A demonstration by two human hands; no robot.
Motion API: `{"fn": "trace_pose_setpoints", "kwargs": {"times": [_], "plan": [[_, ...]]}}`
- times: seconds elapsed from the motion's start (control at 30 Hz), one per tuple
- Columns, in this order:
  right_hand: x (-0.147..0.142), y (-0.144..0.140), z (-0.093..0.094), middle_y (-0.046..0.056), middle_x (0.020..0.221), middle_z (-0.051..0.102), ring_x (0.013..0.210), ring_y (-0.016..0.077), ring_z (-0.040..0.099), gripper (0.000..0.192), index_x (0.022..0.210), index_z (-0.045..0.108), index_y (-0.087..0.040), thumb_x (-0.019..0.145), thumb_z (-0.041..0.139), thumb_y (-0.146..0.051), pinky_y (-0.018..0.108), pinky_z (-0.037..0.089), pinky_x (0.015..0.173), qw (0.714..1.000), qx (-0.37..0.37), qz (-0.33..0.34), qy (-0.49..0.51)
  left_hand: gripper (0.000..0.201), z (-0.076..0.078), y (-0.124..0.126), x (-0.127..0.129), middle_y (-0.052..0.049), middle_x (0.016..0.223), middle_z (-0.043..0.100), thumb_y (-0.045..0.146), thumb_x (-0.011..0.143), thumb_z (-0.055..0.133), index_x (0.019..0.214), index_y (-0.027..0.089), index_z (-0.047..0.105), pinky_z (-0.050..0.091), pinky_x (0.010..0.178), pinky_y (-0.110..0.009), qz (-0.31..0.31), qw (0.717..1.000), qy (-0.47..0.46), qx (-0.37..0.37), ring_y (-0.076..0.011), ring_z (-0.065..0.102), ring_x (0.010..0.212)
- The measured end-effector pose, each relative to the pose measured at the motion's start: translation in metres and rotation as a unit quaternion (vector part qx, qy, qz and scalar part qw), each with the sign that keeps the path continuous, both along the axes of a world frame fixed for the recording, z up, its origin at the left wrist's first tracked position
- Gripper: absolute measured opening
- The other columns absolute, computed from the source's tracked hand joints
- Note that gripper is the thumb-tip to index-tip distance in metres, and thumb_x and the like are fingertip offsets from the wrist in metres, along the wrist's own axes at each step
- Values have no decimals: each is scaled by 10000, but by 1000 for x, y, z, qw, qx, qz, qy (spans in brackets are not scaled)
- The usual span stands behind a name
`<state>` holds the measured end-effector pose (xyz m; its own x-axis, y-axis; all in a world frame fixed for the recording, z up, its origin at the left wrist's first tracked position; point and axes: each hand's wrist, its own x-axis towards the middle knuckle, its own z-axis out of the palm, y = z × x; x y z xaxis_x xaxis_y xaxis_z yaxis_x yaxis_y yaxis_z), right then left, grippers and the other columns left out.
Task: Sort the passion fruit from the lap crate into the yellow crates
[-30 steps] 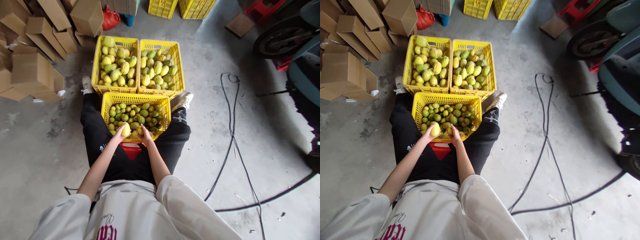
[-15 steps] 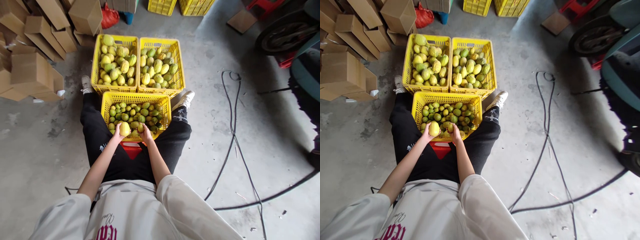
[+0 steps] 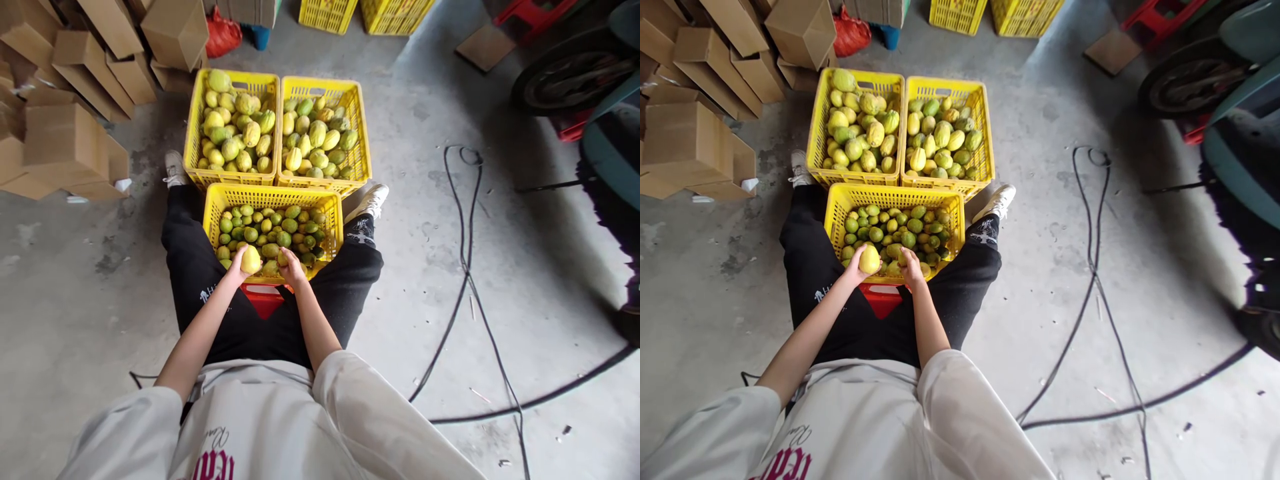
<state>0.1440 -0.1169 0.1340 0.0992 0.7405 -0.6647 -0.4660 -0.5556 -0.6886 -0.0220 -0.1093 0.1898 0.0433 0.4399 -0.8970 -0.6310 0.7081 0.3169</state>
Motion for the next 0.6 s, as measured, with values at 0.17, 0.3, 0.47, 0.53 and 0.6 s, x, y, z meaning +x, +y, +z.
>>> {"fn": "trace_pose_setpoints", "kwargs": {"times": [0.17,0.3,0.47,0.53,0.6], "plan": [[-1,-1,6,-21,743,658,665,135,620,299,897,638,-217,708,729,-429,220,470,581,998,-18,-29,50,216,4,0,1,-70,765,688,339,912,638,999,142,628,597,627,-290,21,1000,3,17,-181,690,646],[0,0,7,6,699,663,605,140,591,308,858,624,-213,816,613,-518,218,423,500,997,-46,-22,61,171,2,-1,2,-84,814,696,286,917,622,996,136,644,609,671,-309,18,1000,-5,15,-186,695,711],[0,3,3,2,706,671,542,129,540,267,770,601,-226,871,545,-467,218,399,451,995,-62,-33,66,138,1,-2,4,-34,794,678,251,897,637,1011,175,655,600,717,-308,23,999,25,13,-168,670,696],[-1,5,1,-14,663,643,530,138,551,230,761,590,-236,871,550,-434,234,440,468,993,-87,-48,57,160,0,-1,4,-47,810,686,261,908,617,1029,167,662,594,731,-314,11,1000,12,15,-183,676,719],[-2,6,1,-22,626,616,520,146,567,193,771,594,-236,866,556,-399,245,465,474,991,-108,-50,56,198,-1,-1,5,-68,846,698,281,919,597,1060,162,666,589,762,-333,5,1000,-5,10,-211,692,777]]}}
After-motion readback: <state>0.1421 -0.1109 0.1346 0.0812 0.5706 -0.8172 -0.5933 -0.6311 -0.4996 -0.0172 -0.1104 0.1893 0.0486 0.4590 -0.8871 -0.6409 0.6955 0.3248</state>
